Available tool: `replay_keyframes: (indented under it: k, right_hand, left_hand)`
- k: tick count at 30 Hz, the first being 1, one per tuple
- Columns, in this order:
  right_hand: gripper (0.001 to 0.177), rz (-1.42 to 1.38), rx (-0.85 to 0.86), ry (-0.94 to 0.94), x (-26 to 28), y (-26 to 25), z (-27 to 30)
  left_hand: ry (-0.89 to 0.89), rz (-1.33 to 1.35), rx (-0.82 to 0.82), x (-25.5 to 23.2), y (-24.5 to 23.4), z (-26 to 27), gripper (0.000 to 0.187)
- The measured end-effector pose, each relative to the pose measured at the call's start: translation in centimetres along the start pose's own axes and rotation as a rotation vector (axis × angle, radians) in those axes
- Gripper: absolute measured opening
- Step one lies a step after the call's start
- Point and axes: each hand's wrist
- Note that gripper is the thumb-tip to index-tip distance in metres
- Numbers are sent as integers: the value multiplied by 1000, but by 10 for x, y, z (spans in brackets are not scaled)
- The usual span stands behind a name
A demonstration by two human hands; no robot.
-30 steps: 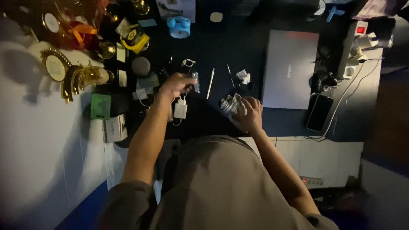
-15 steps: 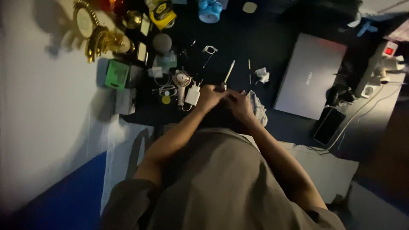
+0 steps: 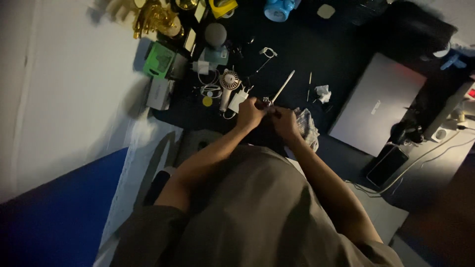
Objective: Organizing and wiping down a cluttered desk with various items.
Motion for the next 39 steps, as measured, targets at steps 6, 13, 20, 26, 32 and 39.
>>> replay_keyframes:
  k: [6, 13, 20, 26, 32, 39]
  right_hand:
    - [25, -268, 78, 167, 2, 3, -2]
    - [33, -252, 132, 248, 74, -29, 19]
    - [29, -472, 167, 181, 21, -15, 0]
    - [26, -45, 216, 163, 69, -20, -13]
    - [30, -137, 277, 42, 88, 15, -47]
    - [48, 114, 423, -276, 106, 78, -88]
  left_hand:
    - [0, -68, 32, -5, -20, 2, 46]
    - [9, 400, 181, -14, -23, 3, 55]
    - [-117, 431, 209, -13, -18, 5, 36]
    - [-258, 837, 133, 15, -19, -2, 32]
    - [-219, 958, -49, 40, -52, 6, 37]
    - [-320, 1198, -342, 103, -72, 21, 33]
Point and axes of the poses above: each hand's wrist, its own z-axis away from the middle knuckle, its own y-axis out of the palm, x = y × z
